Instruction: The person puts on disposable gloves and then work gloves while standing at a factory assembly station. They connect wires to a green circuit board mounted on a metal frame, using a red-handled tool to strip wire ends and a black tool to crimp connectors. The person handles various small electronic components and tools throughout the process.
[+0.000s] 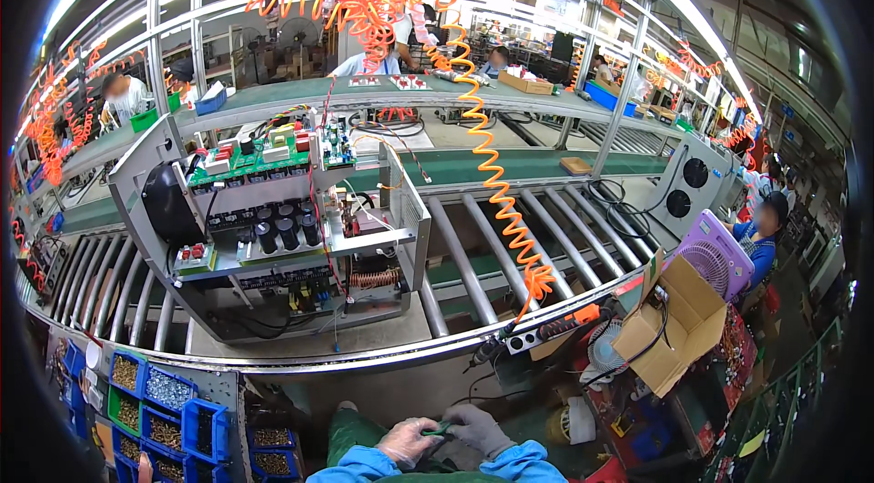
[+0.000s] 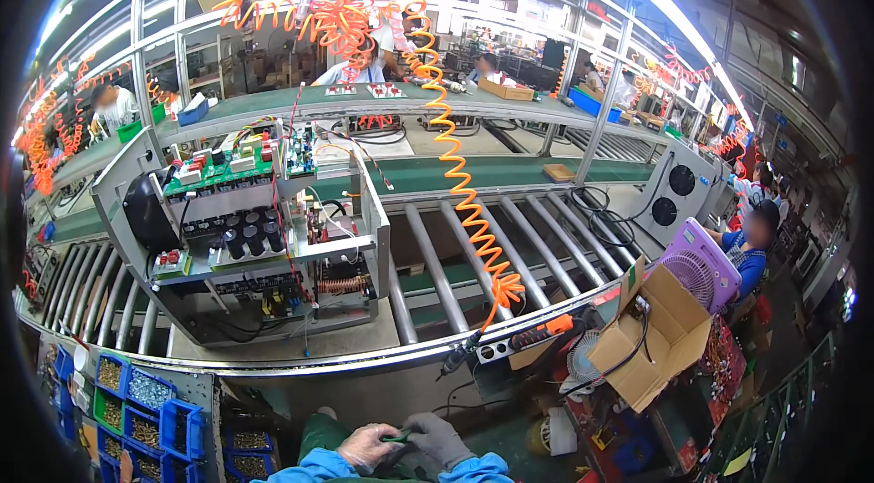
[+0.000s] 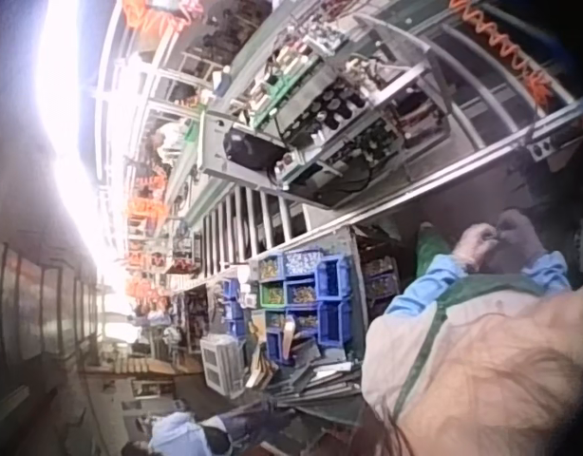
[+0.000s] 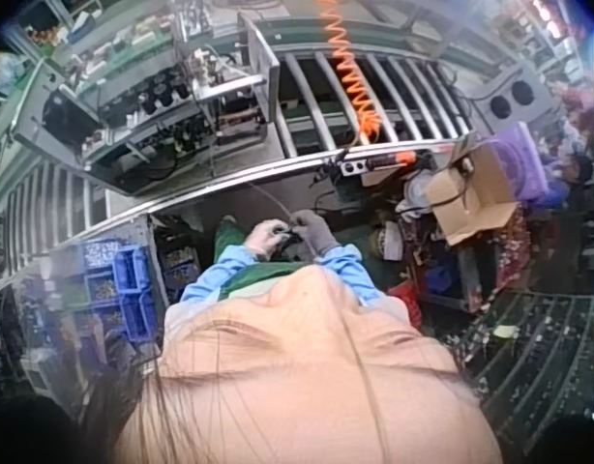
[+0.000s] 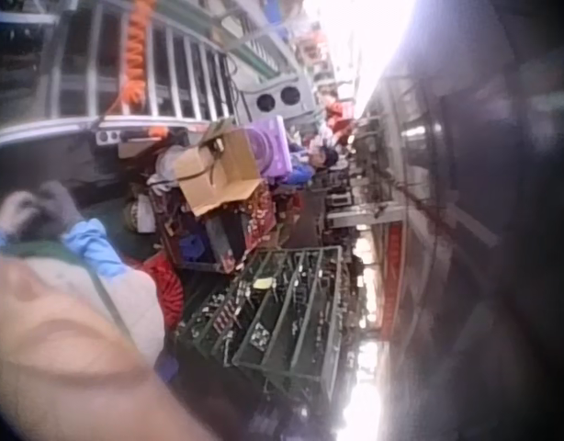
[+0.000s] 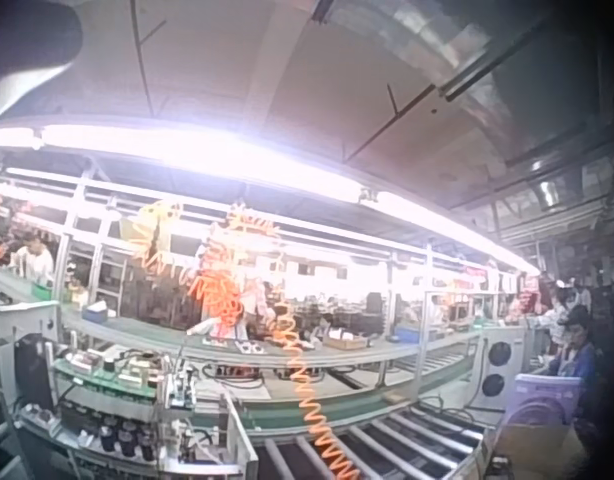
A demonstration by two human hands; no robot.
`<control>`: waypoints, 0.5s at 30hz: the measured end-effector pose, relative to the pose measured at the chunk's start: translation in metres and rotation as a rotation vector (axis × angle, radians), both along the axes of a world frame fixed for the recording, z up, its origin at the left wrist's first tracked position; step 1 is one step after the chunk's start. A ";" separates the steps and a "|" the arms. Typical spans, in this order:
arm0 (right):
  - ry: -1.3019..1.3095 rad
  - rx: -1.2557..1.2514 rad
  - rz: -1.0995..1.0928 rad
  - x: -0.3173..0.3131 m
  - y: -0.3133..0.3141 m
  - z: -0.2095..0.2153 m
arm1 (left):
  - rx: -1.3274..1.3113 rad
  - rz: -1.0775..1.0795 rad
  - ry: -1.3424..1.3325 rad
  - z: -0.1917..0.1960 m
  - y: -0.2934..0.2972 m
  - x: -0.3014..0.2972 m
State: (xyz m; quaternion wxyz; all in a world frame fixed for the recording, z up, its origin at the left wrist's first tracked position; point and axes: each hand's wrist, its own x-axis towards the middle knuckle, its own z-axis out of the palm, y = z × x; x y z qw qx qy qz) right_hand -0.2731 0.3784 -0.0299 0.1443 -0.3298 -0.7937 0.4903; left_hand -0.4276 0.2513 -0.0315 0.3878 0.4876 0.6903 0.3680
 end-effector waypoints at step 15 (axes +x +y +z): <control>0.011 -0.675 -0.185 0.005 -0.022 0.008 | 0.266 -0.077 0.170 -0.006 0.001 0.015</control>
